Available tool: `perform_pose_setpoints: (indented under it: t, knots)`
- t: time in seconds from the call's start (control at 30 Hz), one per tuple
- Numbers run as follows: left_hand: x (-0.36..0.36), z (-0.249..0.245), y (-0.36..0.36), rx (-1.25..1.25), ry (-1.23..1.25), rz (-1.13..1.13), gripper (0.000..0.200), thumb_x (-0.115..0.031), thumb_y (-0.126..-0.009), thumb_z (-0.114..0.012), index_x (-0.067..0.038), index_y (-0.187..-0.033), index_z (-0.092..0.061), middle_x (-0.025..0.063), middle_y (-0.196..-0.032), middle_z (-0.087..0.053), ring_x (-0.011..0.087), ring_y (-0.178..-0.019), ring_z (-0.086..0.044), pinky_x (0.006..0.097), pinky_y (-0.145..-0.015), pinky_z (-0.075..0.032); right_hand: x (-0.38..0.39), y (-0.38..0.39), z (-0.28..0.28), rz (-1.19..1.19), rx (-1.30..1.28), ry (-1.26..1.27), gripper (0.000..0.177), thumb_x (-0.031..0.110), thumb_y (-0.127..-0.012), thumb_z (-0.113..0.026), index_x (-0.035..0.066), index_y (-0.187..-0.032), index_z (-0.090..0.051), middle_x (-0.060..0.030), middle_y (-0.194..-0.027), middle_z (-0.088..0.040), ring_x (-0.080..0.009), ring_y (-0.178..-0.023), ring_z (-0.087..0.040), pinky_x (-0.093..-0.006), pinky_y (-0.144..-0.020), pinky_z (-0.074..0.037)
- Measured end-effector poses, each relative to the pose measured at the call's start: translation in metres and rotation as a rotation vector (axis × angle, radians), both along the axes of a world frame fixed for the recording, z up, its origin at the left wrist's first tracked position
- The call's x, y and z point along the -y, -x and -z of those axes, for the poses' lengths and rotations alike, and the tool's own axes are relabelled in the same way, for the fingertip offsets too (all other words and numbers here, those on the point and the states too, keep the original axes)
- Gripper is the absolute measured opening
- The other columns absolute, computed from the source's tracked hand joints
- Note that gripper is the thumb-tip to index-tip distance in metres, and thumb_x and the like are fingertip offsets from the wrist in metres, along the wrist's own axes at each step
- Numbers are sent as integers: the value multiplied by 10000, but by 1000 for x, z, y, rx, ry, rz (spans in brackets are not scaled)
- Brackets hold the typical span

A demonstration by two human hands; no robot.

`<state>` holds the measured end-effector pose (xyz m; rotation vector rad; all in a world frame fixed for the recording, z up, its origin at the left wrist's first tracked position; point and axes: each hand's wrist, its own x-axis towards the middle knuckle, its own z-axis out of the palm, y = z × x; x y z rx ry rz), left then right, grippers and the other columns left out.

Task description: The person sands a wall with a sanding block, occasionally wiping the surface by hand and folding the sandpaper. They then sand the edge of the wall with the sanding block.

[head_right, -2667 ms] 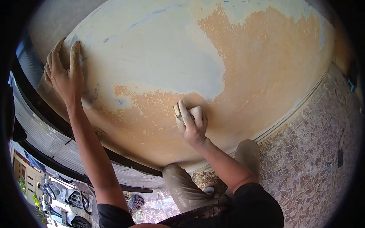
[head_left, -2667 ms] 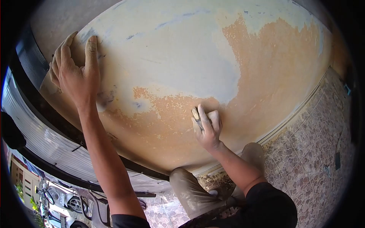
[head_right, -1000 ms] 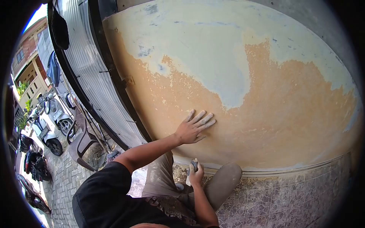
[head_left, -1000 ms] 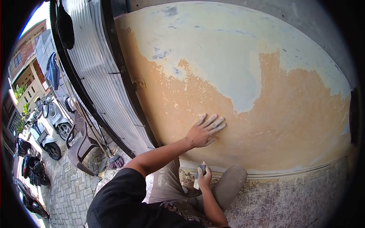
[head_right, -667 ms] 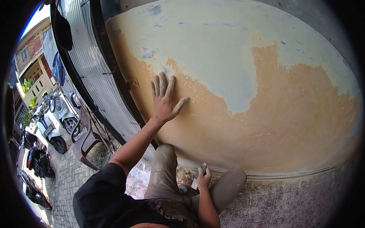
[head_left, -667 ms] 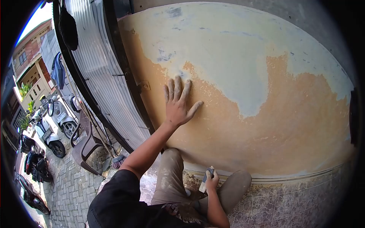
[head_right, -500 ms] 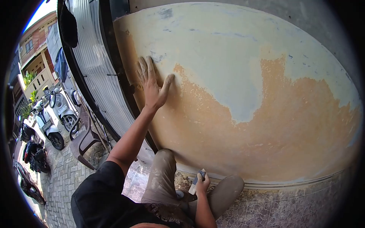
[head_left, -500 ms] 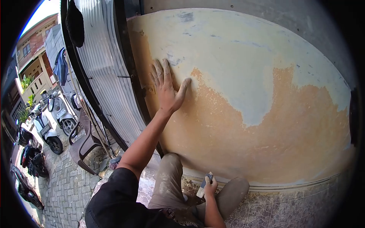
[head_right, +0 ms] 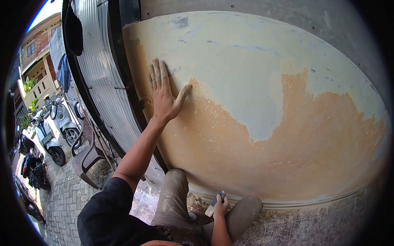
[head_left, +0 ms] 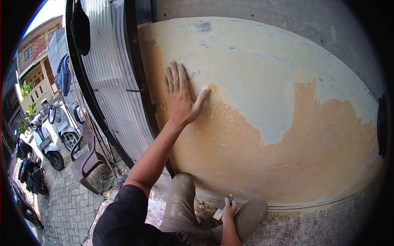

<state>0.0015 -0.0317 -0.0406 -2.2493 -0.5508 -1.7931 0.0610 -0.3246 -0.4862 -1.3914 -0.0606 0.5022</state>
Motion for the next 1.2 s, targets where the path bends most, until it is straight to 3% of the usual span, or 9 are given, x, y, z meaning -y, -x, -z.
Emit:
perform_pose_setpoints:
  t: [0.23, 0.43, 0.63, 0.67, 0.73, 0.77, 0.83, 0.97, 1.2]
  knots:
    - [-10, -29, 6, 103, 54, -31, 1045, -545, -982, -657, 64, -1656, -141, 326, -1720, -109, 444, -1619, -81, 525, -1309, -83, -3, -1, 0, 13, -12, -29, 424, 96, -993, -699, -27, -1396, -648, -106, -1290, -713, -180, -1124, -669, -318, -986, -520]
    - [16, 44, 30, -142, 37, 6, 1019, -461, -960, -717, 73, -1643, -182, 340, -1693, -200, 480, -1590, -184, 536, -1292, -174, -10, -8, -15, -21, -19, -94, 396, 121, -992, -714, -27, -1352, -645, -81, -1220, -711, -169, -1075, -669, -319, -946, -532]
    - [81, 133, 62, -494, 490, 541, 750, -384, -962, -748, -49, -1574, -470, 261, -1657, -378, 427, -1539, -364, 506, -1255, -303, -30, -16, -142, -107, -9, -306, 383, 179, -1008, -721, 14, -1325, -584, -59, -1141, -693, -137, -1004, -667, -294, -873, -550]
    - [92, 138, 64, -486, 495, 547, 750, -384, -962, -748, -49, -1574, -470, 261, -1657, -378, 427, -1539, -364, 506, -1255, -303, -31, -13, -176, -207, -6, -379, 352, 175, -1021, -704, 19, -1314, -589, -50, -1139, -690, -125, -1001, -664, -287, -866, -549]
    - [112, 144, 63, -518, 815, 910, 729, -319, -996, -723, -37, -1600, -427, 216, -1619, -467, 359, -1534, -400, 471, -1259, -300, -40, -9, -225, -306, 0, -439, 322, 171, -1033, -686, 23, -1304, -594, -40, -1136, -687, -114, -999, -662, -279, -858, -547]
    - [118, 142, 62, -513, 823, 919, 729, -319, -996, -723, -37, -1600, -427, 216, -1619, -467, 359, -1534, -400, 471, -1259, -300, -45, -6, -242, -366, 60, -536, 301, 183, -1051, -663, 29, -1300, -595, -31, -1128, -686, -106, -999, -659, -274, -861, -544]
    - [129, 137, 57, -256, 976, 1180, 641, -259, -1023, -693, -27, -1577, -469, 210, -1586, -514, 304, -1510, -445, 420, -1256, -306, -54, -1, -269, -415, 113, -611, 283, 195, -1068, -639, 34, -1297, -597, -22, -1120, -685, -98, -998, -657, -269, -865, -541]
    - [128, 120, 58, -42, 1165, 1452, 672, -145, -1065, -628, -21, -1649, -321, 158, -1618, -482, 234, -1493, -446, 413, -1252, -300, -66, 10, -301, -503, 63, -719, 331, 252, -1109, -574, 37, -1361, -581, -32, -1223, -672, -111, -1105, -645, -280, -954, -530]
    - [116, 110, 74, -14, 1256, 1468, 712, -220, -1050, -662, -12, -1643, -328, 143, -1635, -468, 229, -1491, -450, 411, -1252, -313, -72, 24, -319, -694, 24, -766, 377, 238, -1143, -486, 18, -1448, -518, -46, -1242, -668, -124, -1138, -645, -290, -983, -543]
